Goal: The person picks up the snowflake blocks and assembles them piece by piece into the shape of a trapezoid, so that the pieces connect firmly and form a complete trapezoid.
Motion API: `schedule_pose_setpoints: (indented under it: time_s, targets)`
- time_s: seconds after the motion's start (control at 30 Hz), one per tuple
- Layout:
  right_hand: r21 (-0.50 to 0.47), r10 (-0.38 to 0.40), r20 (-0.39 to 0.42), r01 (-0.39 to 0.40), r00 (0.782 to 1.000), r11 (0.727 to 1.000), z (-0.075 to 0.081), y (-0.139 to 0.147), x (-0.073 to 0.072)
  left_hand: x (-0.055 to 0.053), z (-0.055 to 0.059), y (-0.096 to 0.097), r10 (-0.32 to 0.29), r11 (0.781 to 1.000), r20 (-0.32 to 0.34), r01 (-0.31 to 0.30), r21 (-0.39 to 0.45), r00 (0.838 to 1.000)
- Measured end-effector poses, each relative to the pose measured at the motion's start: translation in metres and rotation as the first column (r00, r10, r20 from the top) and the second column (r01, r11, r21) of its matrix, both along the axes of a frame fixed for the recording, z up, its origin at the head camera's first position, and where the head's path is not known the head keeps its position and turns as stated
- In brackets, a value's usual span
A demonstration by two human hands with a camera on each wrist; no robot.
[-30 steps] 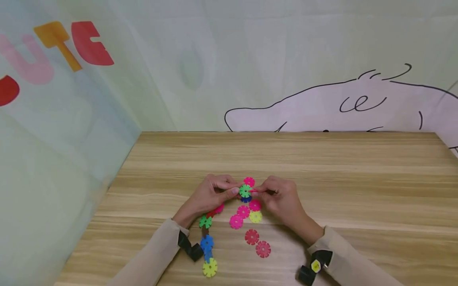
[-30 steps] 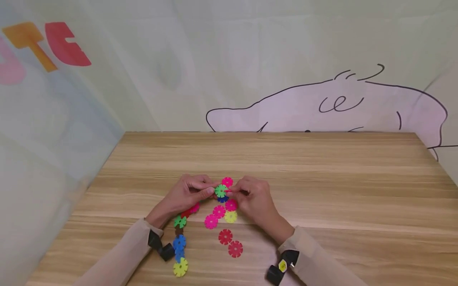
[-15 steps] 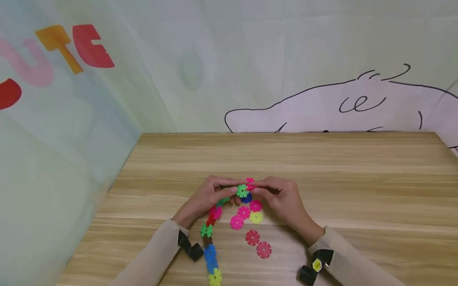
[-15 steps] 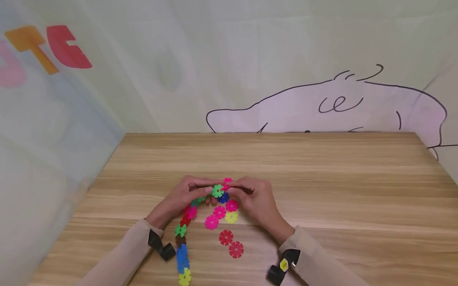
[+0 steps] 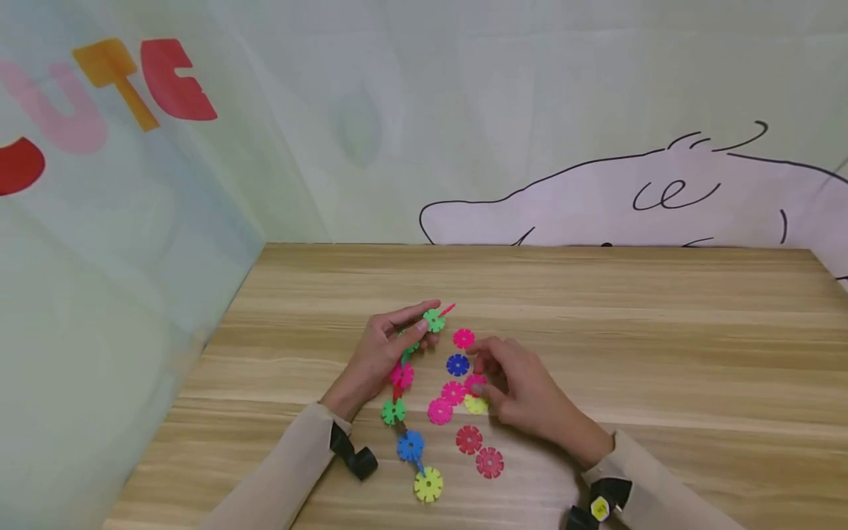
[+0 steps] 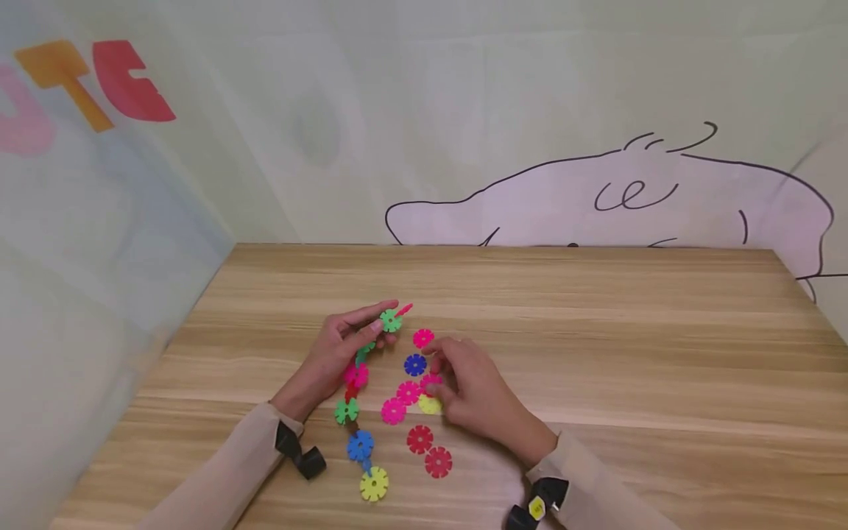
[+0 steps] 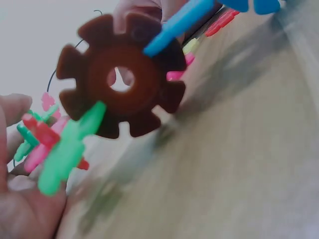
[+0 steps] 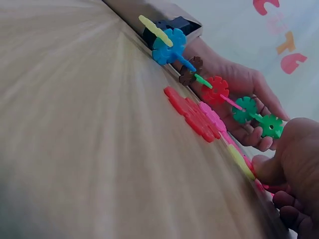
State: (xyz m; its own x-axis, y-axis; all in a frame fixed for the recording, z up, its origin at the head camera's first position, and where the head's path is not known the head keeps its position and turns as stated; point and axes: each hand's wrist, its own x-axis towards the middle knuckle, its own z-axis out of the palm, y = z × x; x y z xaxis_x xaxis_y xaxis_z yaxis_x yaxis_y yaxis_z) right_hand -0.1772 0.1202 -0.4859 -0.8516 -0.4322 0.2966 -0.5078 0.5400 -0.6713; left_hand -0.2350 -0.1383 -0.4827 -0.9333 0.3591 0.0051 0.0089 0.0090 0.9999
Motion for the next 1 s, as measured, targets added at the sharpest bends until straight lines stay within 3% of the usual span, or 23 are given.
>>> schedule_pose_setpoints:
  time_s: [0.1,0.2,0.4,0.73,0.87,1.0]
  targets:
    - [-0.061,-0.001,0.036,0.003,0.999,0.998,0.000,0.000,-0.001,-0.001,-0.001,0.001,-0.010,1.000,0.003,0.010,-0.006,1.000]
    - [-0.177,-0.045,0.108,0.064,0.993,0.982,-0.002,0.003,-0.006,-0.001,-0.001,0.001,-0.027,1.000,0.004,0.027,-0.016,1.000]
    - [-0.359,-0.166,0.258,0.254,0.952,0.898,0.000,0.003,-0.022,0.000,0.000,0.001,-0.055,0.998,0.003,0.056,-0.029,0.998]
    - [-0.508,-0.157,0.345,0.325,0.925,0.798,0.006,-0.010,-0.042,0.001,-0.002,0.003,-0.108,0.991,-0.011,0.106,-0.076,0.994]
    - [-0.527,-0.143,0.343,0.316,0.928,0.789,0.005,-0.012,-0.044,0.001,-0.001,0.003,-0.123,0.988,-0.025,0.120,-0.098,0.992]
    - [-0.510,-0.150,0.315,0.300,0.937,0.806,0.005,-0.013,-0.044,0.001,0.002,0.002,-0.132,0.984,-0.022,0.128,-0.125,0.991]
